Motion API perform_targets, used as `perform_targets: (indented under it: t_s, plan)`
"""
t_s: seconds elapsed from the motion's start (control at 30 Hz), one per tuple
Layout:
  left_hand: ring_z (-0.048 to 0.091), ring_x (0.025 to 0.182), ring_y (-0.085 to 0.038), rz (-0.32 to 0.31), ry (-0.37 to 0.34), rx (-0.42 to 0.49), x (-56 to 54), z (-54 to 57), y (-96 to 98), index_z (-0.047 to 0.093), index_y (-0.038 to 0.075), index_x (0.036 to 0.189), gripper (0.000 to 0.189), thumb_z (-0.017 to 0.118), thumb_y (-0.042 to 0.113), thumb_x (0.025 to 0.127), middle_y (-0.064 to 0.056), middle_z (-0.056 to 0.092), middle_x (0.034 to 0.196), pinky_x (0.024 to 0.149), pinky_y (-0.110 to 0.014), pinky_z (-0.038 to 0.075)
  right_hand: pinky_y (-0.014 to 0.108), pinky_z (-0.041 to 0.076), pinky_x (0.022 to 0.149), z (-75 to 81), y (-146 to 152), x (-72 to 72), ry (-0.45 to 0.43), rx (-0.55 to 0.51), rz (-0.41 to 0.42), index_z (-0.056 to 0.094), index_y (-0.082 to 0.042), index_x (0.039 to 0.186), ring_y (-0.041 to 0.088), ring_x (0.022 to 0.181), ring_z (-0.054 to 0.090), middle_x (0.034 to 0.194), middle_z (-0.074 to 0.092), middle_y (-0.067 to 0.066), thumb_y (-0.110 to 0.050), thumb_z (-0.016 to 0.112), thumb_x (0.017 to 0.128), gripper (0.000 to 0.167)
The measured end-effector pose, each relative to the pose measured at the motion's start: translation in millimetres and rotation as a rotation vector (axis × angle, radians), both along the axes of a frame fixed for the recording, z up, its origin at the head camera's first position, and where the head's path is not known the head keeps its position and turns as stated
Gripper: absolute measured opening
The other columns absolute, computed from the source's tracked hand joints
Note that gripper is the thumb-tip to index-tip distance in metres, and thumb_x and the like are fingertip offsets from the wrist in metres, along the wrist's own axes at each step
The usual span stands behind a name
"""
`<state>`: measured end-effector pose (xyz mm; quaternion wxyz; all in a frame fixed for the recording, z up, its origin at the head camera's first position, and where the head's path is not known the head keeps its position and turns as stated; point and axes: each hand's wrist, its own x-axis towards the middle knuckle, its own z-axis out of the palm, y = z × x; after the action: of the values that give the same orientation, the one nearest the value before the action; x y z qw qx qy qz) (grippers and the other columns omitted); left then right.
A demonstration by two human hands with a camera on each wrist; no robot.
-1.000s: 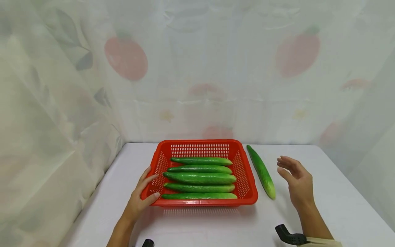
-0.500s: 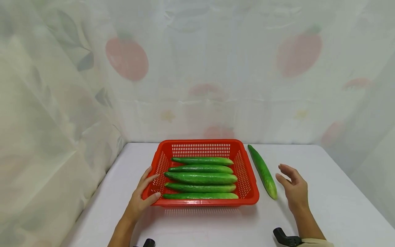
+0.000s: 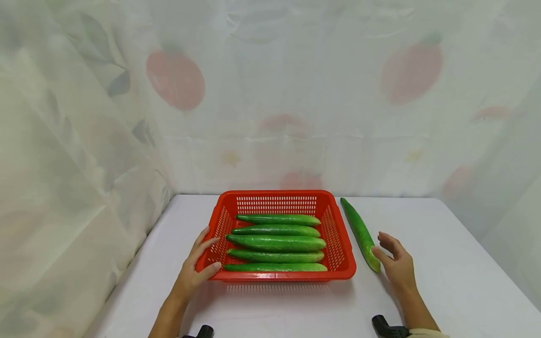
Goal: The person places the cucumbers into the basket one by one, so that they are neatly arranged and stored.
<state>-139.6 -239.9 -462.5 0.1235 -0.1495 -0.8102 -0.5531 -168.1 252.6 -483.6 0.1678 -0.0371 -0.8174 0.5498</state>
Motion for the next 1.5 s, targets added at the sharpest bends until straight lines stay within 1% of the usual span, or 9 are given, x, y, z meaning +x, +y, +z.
perform_targets:
  t_s: [0.3, 0.43, 0.53, 0.63, 0.77, 0.93, 1.07, 1.2, 1.5]
  plan:
    - [0.023, 0.138, -0.027, -0.01, 0.008, 0.003, -0.3, 0.5, 1.1, 0.054, 0.009, 0.136, 0.051, 0.064, 0.011, 0.086, -0.001, 0.02, 0.157, 0.096, -0.02, 0.034, 0.008, 0.037, 0.084, -10.6, 4, -1.9, -0.038, 0.099, 0.059, 0.046, -0.001, 0.139, 0.034, 0.119, 0.047, 0.134, 0.05, 0.021, -0.025, 0.064, 0.094, 0.054]
    - [0.024, 0.138, -0.027, -0.009, 0.009, 0.005, 0.6, 1.1, 0.5, 0.054, 0.008, 0.135, 0.051, 0.064, 0.011, 0.086, 0.0, 0.02, 0.157, 0.096, -0.021, 0.035, 0.032, 0.042, 0.095, -17.6, 2, -4.7, -0.1, 0.198, 0.048, 0.043, -0.007, 0.143, 0.037, 0.119, 0.048, 0.135, 0.049, 0.022, -0.032, 0.067, 0.092, 0.062]
    - [0.024, 0.138, -0.028, -0.009, 0.009, 0.007, 1.1, 1.0, 0.1, 0.054, 0.007, 0.135, 0.051, 0.064, 0.01, 0.086, -0.001, 0.02, 0.157, 0.096, -0.021, 0.035, 0.053, 0.041, 0.094, -21.7, 0, -7.2, -0.117, 0.274, 0.035, 0.042, -0.008, 0.143, 0.038, 0.118, 0.048, 0.135, 0.048, 0.023, -0.03, 0.07, 0.089, 0.065]
    - [0.024, 0.137, -0.028, -0.008, 0.01, 0.008, 1.2, 0.9, -0.1, 0.054, 0.007, 0.135, 0.051, 0.064, 0.009, 0.085, -0.001, 0.02, 0.157, 0.096, -0.021, 0.035, 0.055, 0.044, 0.087, -23.6, -1, -7.8, -0.115, 0.339, 0.014, 0.043, -0.008, 0.142, 0.039, 0.112, 0.05, 0.132, 0.05, 0.025, -0.024, 0.071, 0.088, 0.063]
    - [0.025, 0.137, -0.028, -0.006, 0.012, 0.008, 1.2, 0.6, -0.2, 0.053, 0.008, 0.135, 0.051, 0.063, 0.008, 0.085, -0.001, 0.02, 0.157, 0.096, -0.02, 0.035, 0.05, 0.046, 0.079, -22.4, -3, -5.4, -0.114, 0.376, -0.055, 0.049, -0.009, 0.139, 0.036, 0.101, 0.053, 0.127, 0.054, 0.024, -0.017, 0.067, 0.089, 0.054]
    - [0.026, 0.136, -0.031, -0.01, 0.02, -0.011, 0.2, -1.2, -0.6, 0.053, 0.007, 0.136, 0.053, 0.063, 0.007, 0.084, -0.005, 0.019, 0.157, 0.095, -0.02, 0.035, 0.045, 0.043, 0.074, -18.6, -3, -2.4, -0.128, 0.308, -0.164, 0.056, -0.008, 0.134, 0.034, 0.098, 0.054, 0.124, 0.058, 0.024, -0.016, 0.061, 0.09, 0.044]
    - [0.027, 0.135, -0.032, -0.015, 0.016, -0.012, 0.1, -1.6, -0.6, 0.052, 0.006, 0.136, 0.054, 0.063, 0.006, 0.084, -0.006, 0.018, 0.157, 0.095, -0.02, 0.036, 0.05, 0.043, 0.083, -16.0, -2, -1.4, -0.145, 0.195, -0.211, 0.057, -0.009, 0.134, 0.036, 0.108, 0.052, 0.129, 0.056, 0.023, -0.019, 0.057, 0.093, 0.042]
    - [0.026, 0.136, -0.031, -0.016, 0.005, -0.005, 0.8, -0.7, -0.3, 0.052, 0.006, 0.136, 0.053, 0.063, 0.006, 0.085, -0.004, 0.018, 0.158, 0.095, -0.021, 0.037, 0.056, 0.037, 0.095, -14.0, 0, 0.2, -0.181, 0.094, -0.224, 0.054, -0.008, 0.137, 0.039, 0.121, 0.045, 0.135, 0.05, 0.022, -0.023, 0.056, 0.096, 0.044]
    - [0.025, 0.136, -0.028, -0.009, -0.007, 0.006, 1.2, 1.1, 0.4, 0.053, 0.008, 0.136, 0.051, 0.063, 0.009, 0.086, -0.001, 0.018, 0.158, 0.095, -0.02, 0.036, 0.055, 0.03, 0.102, -11.6, 3, 0.7, -0.22, -0.016, -0.204, 0.049, -0.007, 0.141, 0.039, 0.131, 0.037, 0.143, 0.044, 0.019, -0.026, 0.054, 0.098, 0.047]
